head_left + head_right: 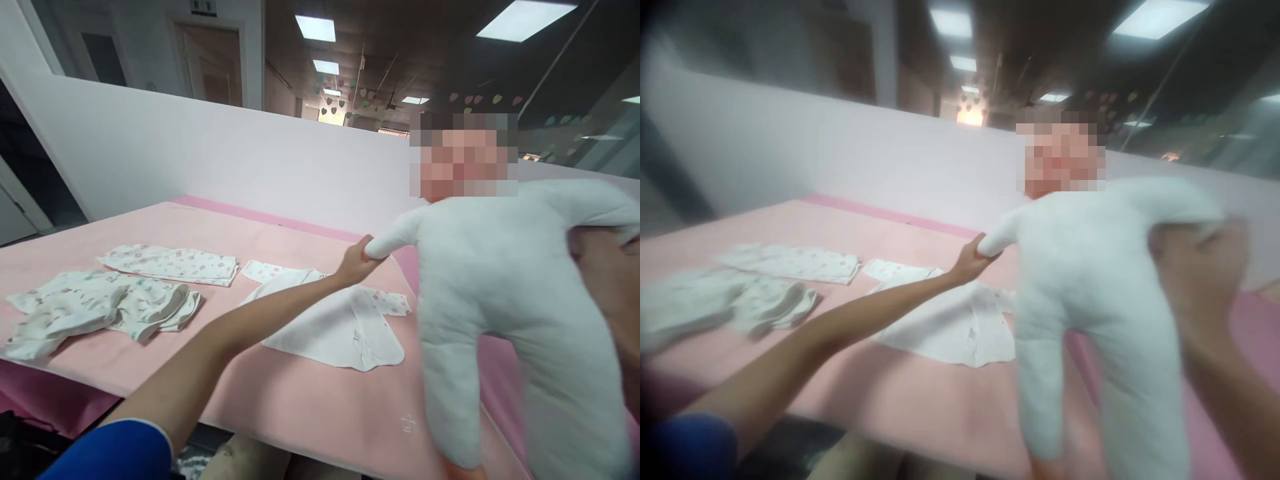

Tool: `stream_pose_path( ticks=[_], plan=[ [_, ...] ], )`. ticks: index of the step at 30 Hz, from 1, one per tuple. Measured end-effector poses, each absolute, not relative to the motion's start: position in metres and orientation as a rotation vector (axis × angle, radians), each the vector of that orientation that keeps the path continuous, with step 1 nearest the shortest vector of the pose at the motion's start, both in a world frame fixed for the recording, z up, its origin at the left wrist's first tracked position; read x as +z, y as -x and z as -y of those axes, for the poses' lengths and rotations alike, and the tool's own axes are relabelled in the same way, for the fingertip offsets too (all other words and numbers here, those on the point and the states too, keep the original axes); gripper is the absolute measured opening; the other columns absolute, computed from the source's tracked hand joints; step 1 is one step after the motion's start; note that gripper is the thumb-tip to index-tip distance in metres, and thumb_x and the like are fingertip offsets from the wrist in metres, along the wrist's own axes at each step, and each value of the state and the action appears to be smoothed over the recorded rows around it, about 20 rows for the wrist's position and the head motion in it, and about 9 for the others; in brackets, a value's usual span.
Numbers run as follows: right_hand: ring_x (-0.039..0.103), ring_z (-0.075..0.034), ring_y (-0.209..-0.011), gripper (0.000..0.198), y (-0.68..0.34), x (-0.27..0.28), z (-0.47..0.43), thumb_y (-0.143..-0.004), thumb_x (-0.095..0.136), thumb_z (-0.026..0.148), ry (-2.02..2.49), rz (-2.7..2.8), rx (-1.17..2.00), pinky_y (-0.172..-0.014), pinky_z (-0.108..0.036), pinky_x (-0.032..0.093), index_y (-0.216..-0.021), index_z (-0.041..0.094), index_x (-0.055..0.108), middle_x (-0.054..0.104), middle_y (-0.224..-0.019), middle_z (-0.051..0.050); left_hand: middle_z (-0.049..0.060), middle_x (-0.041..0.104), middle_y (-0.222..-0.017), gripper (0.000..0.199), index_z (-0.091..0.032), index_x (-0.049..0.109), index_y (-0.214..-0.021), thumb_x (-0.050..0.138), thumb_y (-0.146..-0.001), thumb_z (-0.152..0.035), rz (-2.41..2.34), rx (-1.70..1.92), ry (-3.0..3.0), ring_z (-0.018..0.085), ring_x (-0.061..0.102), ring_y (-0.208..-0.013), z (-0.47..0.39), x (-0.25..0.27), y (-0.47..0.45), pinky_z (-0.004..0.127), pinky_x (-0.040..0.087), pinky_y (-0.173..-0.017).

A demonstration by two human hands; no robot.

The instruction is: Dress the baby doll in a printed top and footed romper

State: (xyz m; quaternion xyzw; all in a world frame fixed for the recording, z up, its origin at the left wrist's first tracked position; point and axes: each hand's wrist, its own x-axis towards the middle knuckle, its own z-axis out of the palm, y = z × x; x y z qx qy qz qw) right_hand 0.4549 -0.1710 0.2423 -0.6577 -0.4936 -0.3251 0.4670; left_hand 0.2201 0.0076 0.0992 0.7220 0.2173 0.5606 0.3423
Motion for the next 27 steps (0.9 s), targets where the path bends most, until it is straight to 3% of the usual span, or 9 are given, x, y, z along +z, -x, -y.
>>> stream_pose_path(
  ticks=[3, 6, 13, 19, 24, 27],
  plan=[
    [0.062, -0.021, -0.078, 0.046, -0.432, 0.235, 0.173, -0.099, 0.052, 0.054, 1.728, 1.123, -0.526, -0.065, -0.038, 0.041, -0.118, 0.016, 0.070, 0.075, -0.101, -0.012, 0.011, 0.077, -0.121, 0.046, -0.015, 0.071, -0.121, 0.076, -0.086, -0.044, -0.601, 1.195, -1.961, 0.030, 0.069, -0.113, -0.005, 0.105, -0.141, 0.035, 0.055, -0.092],
    [0.059, -0.023, -0.076, 0.036, -0.415, 0.212, 0.167, -0.099, 0.052, 0.049, 1.898, 1.318, -0.339, -0.067, -0.035, 0.040, -0.117, 0.021, 0.065, 0.072, -0.091, -0.009, 0.009, 0.077, -0.124, 0.047, -0.016, 0.074, -0.122, 0.075, -0.084, -0.043, -0.746, 0.970, -2.014, 0.030, 0.069, -0.115, -0.005, 0.108, -0.073, 0.034, 0.055, -0.092],
    [0.064, -0.027, -0.078, 0.038, -0.400, 0.134, 0.136, -0.102, 0.042, 0.057, 1.974, 1.773, -0.122, -0.070, -0.037, 0.042, -0.105, 0.022, 0.057, 0.073, -0.096, -0.012, 0.002, 0.078, -0.090, 0.036, -0.020, 0.081, -0.097, 0.082, -0.069, -0.043, -1.064, 0.654, -2.070, 0.026, 0.070, -0.087, -0.019, 0.084, 0.003, 0.028, 0.047, -0.070],
    [0.070, -0.029, -0.086, 0.040, -0.395, 0.076, 0.126, -0.100, 0.045, 0.062, 2.034, 1.776, 0.081, -0.071, -0.037, 0.047, -0.106, 0.024, 0.057, 0.075, -0.103, -0.010, 0.000, 0.071, -0.072, 0.028, -0.021, 0.074, -0.074, 0.084, -0.060, -0.043, -1.154, 0.591, -2.133, 0.024, 0.065, -0.076, -0.029, 0.052, 0.011, 0.028, 0.042, -0.066],
    [0.071, -0.031, -0.094, 0.042, -0.409, 0.052, 0.127, -0.101, 0.044, 0.061, 1.981, 1.808, 0.217, -0.076, -0.040, 0.051, -0.107, 0.024, 0.062, 0.074, -0.114, -0.013, 0.001, 0.073, -0.083, 0.037, -0.021, 0.071, -0.093, 0.084, -0.063, -0.040, -1.157, 0.715, -1.985, 0.020, 0.065, -0.077, -0.033, 0.038, 0.009, 0.028, 0.046, -0.068],
    [0.069, -0.035, -0.100, 0.045, -0.418, 0.048, 0.124, -0.094, 0.054, 0.062, 1.938, 1.880, 0.185, -0.080, -0.043, 0.053, -0.108, 0.021, 0.065, 0.073, -0.116, -0.017, 0.002, 0.074, -0.095, 0.049, -0.020, 0.068, -0.104, 0.086, -0.066, -0.044, -1.108, 0.881, -1.856, 0.019, 0.066, -0.084, -0.033, 0.031, 0.004, 0.027, 0.050, -0.072]
  ],
)
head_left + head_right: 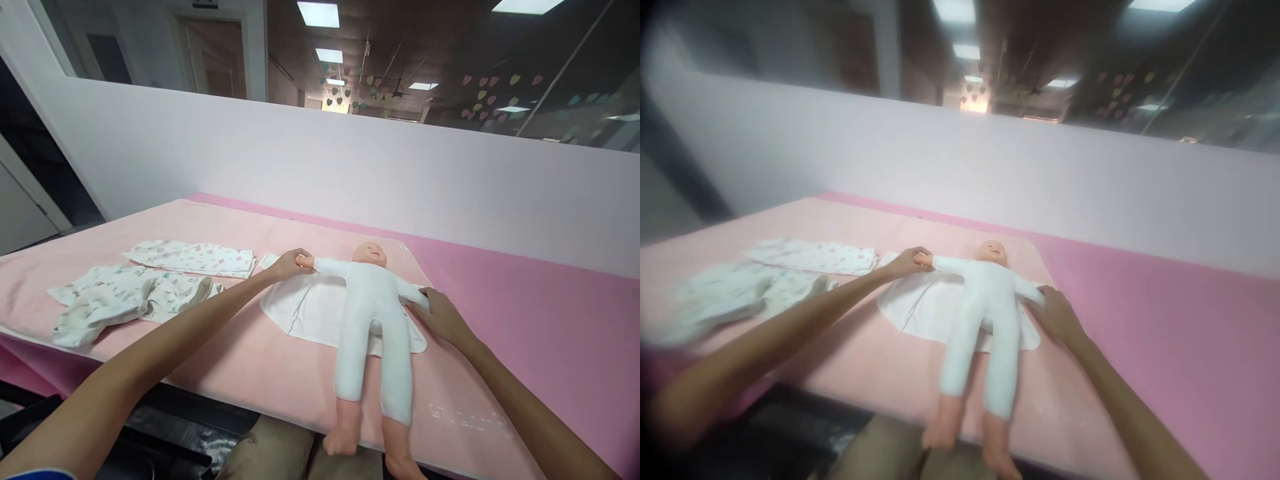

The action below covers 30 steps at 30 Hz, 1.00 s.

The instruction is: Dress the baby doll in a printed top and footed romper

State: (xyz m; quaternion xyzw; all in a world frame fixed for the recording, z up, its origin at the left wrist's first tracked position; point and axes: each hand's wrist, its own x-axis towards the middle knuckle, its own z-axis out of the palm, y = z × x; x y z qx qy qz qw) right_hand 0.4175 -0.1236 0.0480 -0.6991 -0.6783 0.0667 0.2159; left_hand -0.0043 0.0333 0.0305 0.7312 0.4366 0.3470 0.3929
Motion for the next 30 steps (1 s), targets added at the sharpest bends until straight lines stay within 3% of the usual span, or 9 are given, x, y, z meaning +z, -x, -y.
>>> stream_pose_path(
  ticks=[3, 5, 11, 15, 18, 22, 26, 30],
  plan=[
    [0.062, -0.041, -0.116, 0.055, -0.405, 0.056, 0.118, -0.085, 0.064, 0.056, 1.931, 1.795, -0.071, -0.089, -0.051, 0.054, -0.124, 0.016, 0.062, 0.067, -0.128, -0.021, 0.003, 0.073, -0.097, 0.052, -0.019, 0.066, -0.105, 0.083, -0.072, -0.056, -1.153, 0.977, -1.762, 0.019, 0.066, -0.087, -0.035, 0.020, -0.004, 0.027, 0.050, -0.074],
    [0.057, -0.041, -0.126, 0.055, -0.379, 0.069, 0.113, -0.090, 0.060, 0.049, 1.768, 1.826, -0.161, -0.098, -0.054, 0.052, -0.135, 0.017, 0.056, 0.061, -0.138, -0.021, 0.003, 0.072, -0.092, 0.051, -0.019, 0.065, -0.100, 0.078, -0.077, -0.063, -1.234, 0.978, -1.742, 0.019, 0.065, -0.085, -0.037, 0.013, -0.009, 0.027, 0.049, -0.073],
    [0.054, -0.032, -0.137, 0.049, -0.279, 0.107, 0.052, -0.103, 0.051, 0.047, 1.316, 2.333, 0.094, -0.115, -0.049, 0.042, -0.145, 0.023, 0.052, 0.057, -0.150, -0.013, 0.003, 0.071, -0.087, 0.055, -0.021, 0.063, -0.087, 0.058, -0.089, -0.076, -1.313, 0.882, -1.893, 0.023, 0.063, -0.083, -0.039, -0.002, -0.014, 0.032, 0.044, -0.073],
    [0.065, -0.032, -0.120, 0.049, -0.250, 0.104, -0.009, -0.100, 0.056, 0.057, 1.309, 2.653, 0.458, -0.103, -0.045, 0.050, -0.137, 0.025, 0.060, 0.068, -0.136, -0.012, 0.004, 0.069, -0.085, 0.054, -0.022, 0.060, -0.084, 0.047, -0.096, -0.073, -1.330, 0.863, -2.063, 0.024, 0.062, -0.081, -0.036, -0.001, -0.013, 0.036, 0.042, -0.075],
    [0.068, -0.031, -0.111, 0.047, -0.248, 0.090, -0.033, -0.100, 0.055, 0.061, 1.295, 2.686, 0.661, -0.092, -0.040, 0.053, -0.129, 0.025, 0.063, 0.072, -0.129, -0.010, 0.006, 0.069, -0.089, 0.048, -0.022, 0.056, -0.083, 0.056, -0.093, -0.069, -1.335, 0.808, -2.229, 0.028, 0.061, -0.089, -0.034, -0.001, -0.014, 0.039, 0.042, -0.082],
    [0.069, -0.030, -0.107, 0.049, -0.253, 0.076, -0.034, -0.100, 0.053, 0.064, 1.311, 2.599, 0.653, -0.086, -0.037, 0.051, -0.131, 0.026, 0.060, 0.074, -0.126, -0.008, 0.008, 0.069, -0.097, 0.050, -0.022, 0.054, -0.089, 0.075, -0.078, -0.065, -1.388, 0.763, -2.336, 0.032, 0.060, -0.097, -0.035, -0.007, -0.018, 0.043, 0.042, -0.088],
    [0.070, -0.030, -0.098, 0.054, -0.257, 0.075, -0.028, -0.101, 0.051, 0.067, 1.418, 2.474, 0.717, -0.079, -0.035, 0.050, -0.140, 0.030, 0.052, 0.076, -0.115, -0.007, 0.004, 0.067, -0.086, 0.031, -0.022, 0.052, -0.085, 0.067, -0.086, -0.050, -1.401, 0.747, -2.326, 0.028, 0.060, -0.090, -0.036, -0.008, -0.020, 0.042, 0.043, -0.086],
    [0.069, -0.027, -0.086, 0.047, -0.258, 0.081, -0.026, -0.101, 0.048, 0.068, 1.504, 2.427, 0.754, -0.073, -0.034, 0.046, -0.123, 0.028, 0.059, 0.075, -0.102, -0.005, 0.002, 0.062, -0.076, 0.024, -0.022, 0.046, -0.075, 0.060, -0.088, -0.037, -1.357, 0.712, -2.394, 0.025, 0.057, -0.081, -0.036, -0.005, -0.021, 0.041, 0.041, -0.082]
  ],
)
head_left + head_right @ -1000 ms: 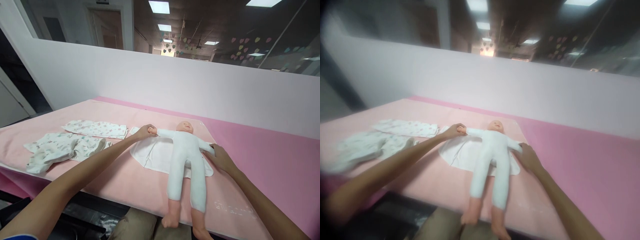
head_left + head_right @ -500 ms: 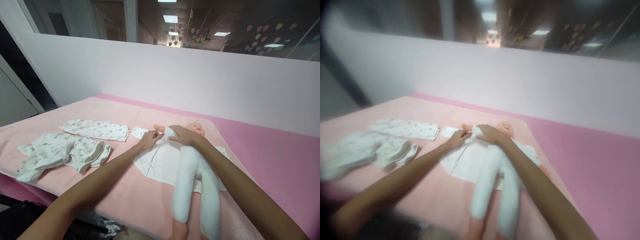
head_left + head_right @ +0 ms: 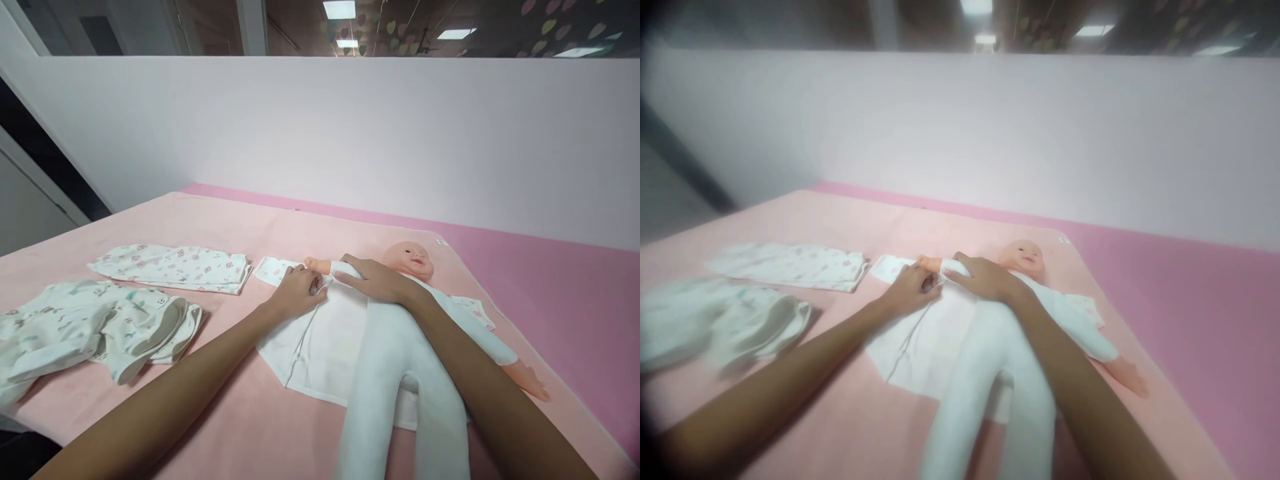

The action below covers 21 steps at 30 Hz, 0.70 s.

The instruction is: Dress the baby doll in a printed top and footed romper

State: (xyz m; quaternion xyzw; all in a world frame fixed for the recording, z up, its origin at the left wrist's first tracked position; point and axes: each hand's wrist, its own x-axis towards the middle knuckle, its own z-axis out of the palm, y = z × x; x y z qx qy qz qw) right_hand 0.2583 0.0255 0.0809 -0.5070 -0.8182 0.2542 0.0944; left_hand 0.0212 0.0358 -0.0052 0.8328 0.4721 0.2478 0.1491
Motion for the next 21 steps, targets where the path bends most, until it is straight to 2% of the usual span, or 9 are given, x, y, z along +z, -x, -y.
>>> stream_pose_path(
  ticks=[4, 8, 14, 17, 21],
  plan=[
    [0.066, -0.025, -0.081, 0.041, -0.259, 0.084, -0.025, -0.099, 0.051, 0.066, 1.518, 2.419, 0.759, -0.068, -0.032, 0.043, -0.099, 0.026, 0.062, 0.074, -0.097, -0.004, 0.001, 0.057, -0.070, 0.025, -0.023, 0.040, -0.072, 0.056, -0.089, -0.030, -1.360, 0.744, -2.412, 0.023, 0.054, -0.076, -0.036, -0.006, -0.020, 0.041, 0.038, -0.078],
    [0.065, -0.024, -0.081, 0.039, -0.262, 0.084, -0.028, -0.099, 0.052, 0.061, 1.512, 2.409, 0.797, -0.066, -0.032, 0.041, -0.089, 0.025, 0.063, 0.074, -0.096, -0.004, -0.002, 0.054, -0.071, 0.019, -0.024, 0.041, -0.080, 0.051, -0.095, -0.029, -1.312, 0.874, -2.174, 0.019, 0.050, -0.068, -0.037, -0.009, -0.014, 0.035, 0.036, -0.068],
    [0.069, -0.028, -0.091, 0.036, -0.255, 0.079, -0.034, -0.094, 0.059, 0.058, 1.619, 2.455, 0.818, -0.073, -0.034, 0.046, -0.099, 0.026, 0.074, 0.077, -0.107, -0.007, -0.003, 0.056, -0.078, 0.012, -0.024, 0.044, -0.091, 0.045, -0.102, -0.029, -1.284, 1.082, -1.938, 0.017, 0.054, -0.074, -0.038, -0.012, -0.007, 0.032, 0.040, -0.069],
    [0.071, -0.031, -0.095, 0.044, -0.245, 0.070, -0.039, -0.094, 0.058, 0.064, 1.693, 2.483, 0.677, -0.074, -0.035, 0.047, -0.106, 0.025, 0.075, 0.078, -0.112, -0.011, -0.003, 0.055, -0.076, 0.013, -0.024, 0.045, -0.091, 0.045, -0.103, -0.029, -1.243, 1.163, -1.955, 0.017, 0.053, -0.072, -0.035, -0.011, -0.007, 0.031, 0.040, -0.068],
    [0.071, -0.032, -0.099, 0.048, -0.235, 0.062, -0.046, -0.091, 0.064, 0.068, 1.692, 2.465, 0.488, -0.078, -0.037, 0.049, -0.105, 0.024, 0.075, 0.077, -0.115, -0.012, -0.004, 0.053, -0.070, 0.015, -0.024, 0.047, -0.090, 0.049, -0.102, -0.033, -1.189, 1.137, -2.050, 0.016, 0.049, -0.065, -0.030, -0.006, -0.009, 0.031, 0.036, -0.063]
  ],
)
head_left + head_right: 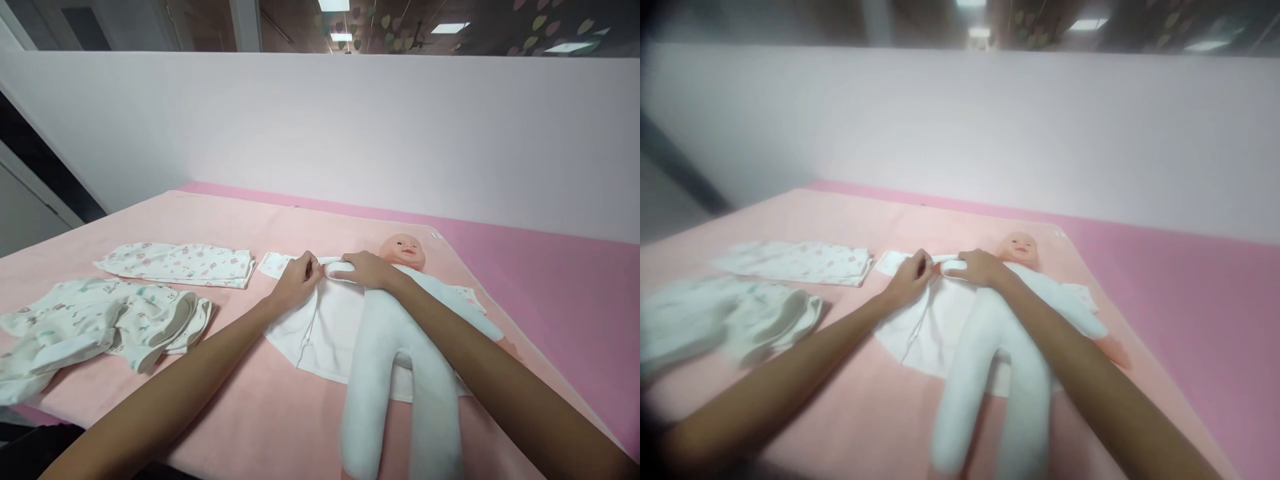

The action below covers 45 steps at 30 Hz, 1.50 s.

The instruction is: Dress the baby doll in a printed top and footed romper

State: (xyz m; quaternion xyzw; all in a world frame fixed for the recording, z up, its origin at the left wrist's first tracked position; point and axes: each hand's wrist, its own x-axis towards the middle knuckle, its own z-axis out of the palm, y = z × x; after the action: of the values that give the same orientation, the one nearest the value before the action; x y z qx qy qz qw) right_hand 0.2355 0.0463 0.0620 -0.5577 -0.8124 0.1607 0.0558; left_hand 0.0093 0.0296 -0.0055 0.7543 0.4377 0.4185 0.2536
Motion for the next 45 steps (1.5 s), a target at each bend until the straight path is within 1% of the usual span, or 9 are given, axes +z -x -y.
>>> stream_pose_path(
  ticks=[3, 6, 9, 17, 23, 27, 30, 35, 45],
  plan=[
    [0.069, -0.029, -0.103, 0.037, -0.240, 0.070, -0.039, -0.097, 0.061, 0.056, 1.580, 2.430, 0.363, -0.088, -0.039, 0.052, -0.103, 0.023, 0.075, 0.076, -0.116, -0.011, -0.004, 0.055, -0.069, 0.016, -0.024, 0.047, -0.086, 0.052, -0.099, -0.031, -1.150, 1.074, -2.166, 0.017, 0.050, -0.063, -0.028, -0.002, -0.009, 0.033, 0.037, -0.068],
    [0.067, -0.028, -0.112, 0.030, -0.267, 0.084, -0.013, -0.101, 0.050, 0.036, 1.489, 2.293, 0.183, -0.099, -0.044, 0.052, -0.116, 0.023, 0.071, 0.074, -0.123, -0.010, -0.004, 0.059, -0.070, 0.014, -0.023, 0.047, -0.085, 0.054, -0.097, -0.028, -1.141, 1.018, -2.283, 0.017, 0.052, -0.065, -0.028, -0.001, -0.009, 0.038, 0.041, -0.080],
    [0.060, -0.033, -0.129, 0.046, -0.316, 0.090, 0.023, -0.089, 0.048, 0.019, 1.481, 2.229, 0.087, -0.111, -0.052, 0.049, -0.131, 0.026, 0.066, 0.068, -0.135, -0.010, -0.004, 0.060, -0.072, 0.013, -0.023, 0.046, -0.086, 0.052, -0.096, -0.028, -1.157, 1.003, -2.329, 0.018, 0.053, -0.066, -0.029, -0.003, -0.010, 0.043, 0.041, -0.092],
    [0.057, -0.039, -0.140, 0.074, -0.390, 0.083, 0.068, -0.081, 0.061, 0.023, 1.649, 2.291, 0.404, -0.109, -0.054, 0.055, -0.154, 0.029, 0.049, 0.057, -0.155, -0.010, -0.003, 0.062, -0.073, 0.012, -0.024, 0.045, -0.087, 0.052, -0.096, -0.029, -1.169, 0.970, -2.351, 0.020, 0.056, -0.069, -0.030, -0.004, -0.010, 0.044, 0.040, -0.096],
    [0.062, -0.042, -0.131, 0.077, -0.359, 0.095, 0.074, -0.082, 0.071, 0.032, 1.465, 2.290, 0.574, -0.101, -0.051, 0.059, -0.155, 0.026, 0.050, 0.065, -0.146, -0.011, 0.000, 0.063, -0.075, 0.015, -0.024, 0.045, -0.086, 0.050, -0.098, -0.032, -1.209, 0.988, -2.381, 0.022, 0.056, -0.073, -0.028, -0.002, -0.011, 0.044, 0.039, -0.093],
    [0.059, -0.047, -0.132, 0.061, -0.358, 0.091, 0.075, -0.085, 0.069, 0.036, 1.523, 2.209, 0.535, -0.103, -0.056, 0.055, -0.143, 0.024, 0.060, 0.070, -0.137, -0.013, 0.000, 0.061, -0.074, 0.016, -0.024, 0.045, -0.085, 0.049, -0.098, -0.032, -1.178, 1.005, -2.384, 0.022, 0.054, -0.071, -0.027, -0.001, -0.011, 0.044, 0.039, -0.091],
    [0.056, -0.044, -0.136, 0.051, -0.361, 0.083, 0.071, -0.091, 0.059, 0.039, 1.530, 2.163, 0.434, -0.110, -0.057, 0.050, -0.140, 0.024, 0.059, 0.064, -0.143, -0.015, -0.001, 0.061, -0.074, 0.015, -0.024, 0.045, -0.086, 0.048, -0.099, -0.031, -1.140, 1.021, -2.372, 0.021, 0.054, -0.070, -0.026, -0.001, -0.011, 0.043, 0.039, -0.090],
    [0.055, -0.036, -0.139, 0.057, -0.348, 0.078, 0.060, -0.094, 0.056, 0.038, 1.453, 2.191, 0.380, -0.115, -0.054, 0.046, -0.149, 0.023, 0.047, 0.055, -0.151, -0.016, -0.003, 0.056, -0.073, 0.012, -0.024, 0.046, -0.089, 0.046, -0.100, -0.029, -1.092, 1.145, -2.260, 0.019, 0.051, -0.067, -0.028, 0.001, -0.009, 0.038, 0.039, -0.082],
    [0.057, -0.033, -0.137, 0.059, -0.309, 0.076, 0.035, -0.091, 0.060, 0.030, 1.387, 2.298, 0.476, -0.114, -0.051, 0.047, -0.148, 0.023, 0.050, 0.056, -0.152, -0.013, -0.002, 0.057, -0.076, 0.014, -0.023, 0.048, -0.092, 0.049, -0.103, -0.032, -1.002, 1.194, -2.216, 0.018, 0.051, -0.071, -0.030, 0.008, -0.006, 0.034, 0.039, -0.077]
  ],
)
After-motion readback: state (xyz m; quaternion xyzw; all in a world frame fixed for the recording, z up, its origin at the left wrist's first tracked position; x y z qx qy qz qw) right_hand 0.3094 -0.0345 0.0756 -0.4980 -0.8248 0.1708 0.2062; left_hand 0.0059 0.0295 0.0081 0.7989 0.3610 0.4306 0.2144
